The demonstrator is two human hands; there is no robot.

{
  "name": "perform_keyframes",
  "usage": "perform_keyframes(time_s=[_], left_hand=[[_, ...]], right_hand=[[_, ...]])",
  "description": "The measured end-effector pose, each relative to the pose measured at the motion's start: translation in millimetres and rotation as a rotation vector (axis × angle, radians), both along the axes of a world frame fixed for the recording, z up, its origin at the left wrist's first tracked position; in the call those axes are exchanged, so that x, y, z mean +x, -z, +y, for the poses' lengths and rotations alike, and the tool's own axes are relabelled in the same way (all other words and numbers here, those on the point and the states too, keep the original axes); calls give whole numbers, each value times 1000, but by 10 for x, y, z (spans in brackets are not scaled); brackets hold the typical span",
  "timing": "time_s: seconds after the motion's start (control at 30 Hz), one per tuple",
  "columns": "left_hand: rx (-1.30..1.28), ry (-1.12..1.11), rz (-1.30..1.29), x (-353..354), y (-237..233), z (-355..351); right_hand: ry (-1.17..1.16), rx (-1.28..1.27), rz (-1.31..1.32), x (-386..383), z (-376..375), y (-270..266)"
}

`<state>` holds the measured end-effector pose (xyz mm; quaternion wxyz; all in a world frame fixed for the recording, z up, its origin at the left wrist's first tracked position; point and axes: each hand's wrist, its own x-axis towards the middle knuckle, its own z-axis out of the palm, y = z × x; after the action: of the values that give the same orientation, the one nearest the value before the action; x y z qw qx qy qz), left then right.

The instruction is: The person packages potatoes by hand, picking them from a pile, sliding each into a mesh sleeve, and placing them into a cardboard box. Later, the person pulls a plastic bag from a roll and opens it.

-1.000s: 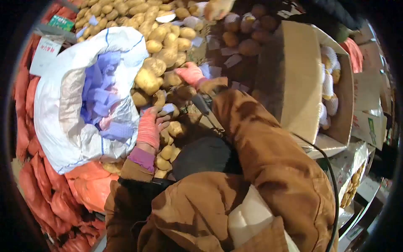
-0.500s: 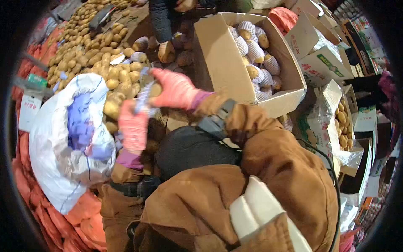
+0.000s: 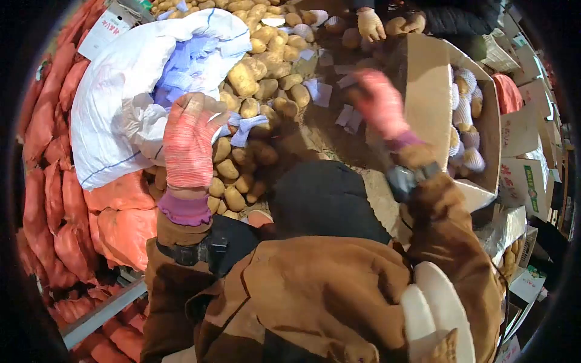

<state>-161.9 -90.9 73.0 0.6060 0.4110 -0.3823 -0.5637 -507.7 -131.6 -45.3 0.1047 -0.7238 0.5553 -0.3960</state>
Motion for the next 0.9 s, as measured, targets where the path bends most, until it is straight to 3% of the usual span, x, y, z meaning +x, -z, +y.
perform_keyframes(time_s=[0.03, 0.1, 0.13, 0.17, 0.2, 0.23, 0.27, 0.33, 0.4, 0.43, 0.63, 0.67, 0.7, 0.73, 0.77, 0.87, 0.9], left_hand=[[-20, 12, -181, 21, 33, -43], [-62, 48, -534, 62, 115, -123], [128, 6, -106, 66, 180, -145], [133, 34, -150, 106, 247, -158], [137, 59, -196, 161, 315, -170], [143, 84, -242, 207, 373, -215], [313, -47, -210, 114, 322, -284], [418, -7, -126, 189, 463, -305], [510, 22, -145, 258, 547, -301], [533, 30, -177, 281, 589, -311], [620, -8, -139, 361, 969, -374], [654, 32, -138, 414, 1117, -417], [640, 38, -173, 370, 1156, -478], [628, 43, -208, 301, 1175, -526], [591, 72, -274, 247, 1269, -576], [260, 220, -426, 170, 1755, -676], [387, 277, -368, 64, 1549, -733]], right_hand=[[-20, 227, 42, 344, -159, 129], [-138, 383, 191, 618, -604, 836], [-84, 543, 237, 715, -816, 1152], [-34, 701, 284, 796, -1022, 1496], [-47, 507, 329, 737, -1186, 2023], [-19, 496, 318, 717, -1360, 2251], [6, 487, 305, 729, -1515, 2430], [-65, -67, 400, 602, -1868, 3325], [-173, 160, 937, 590, -2103, 3461], [29, 211, 582, 719, -2074, 3356], [164, 623, 321, 771, -2151, 2801], [236, 684, 133, 874, -2065, 2495], [217, 782, -341, 911, -2001, 2559], [-8, 725, -711, 1012, -1868, 2457], [-160, 846, -968, 1204, -1512, 1588], [-431, 915, -1254, 1481, -981, 926], [-456, 999, -1299, 1494, -887, 791]])
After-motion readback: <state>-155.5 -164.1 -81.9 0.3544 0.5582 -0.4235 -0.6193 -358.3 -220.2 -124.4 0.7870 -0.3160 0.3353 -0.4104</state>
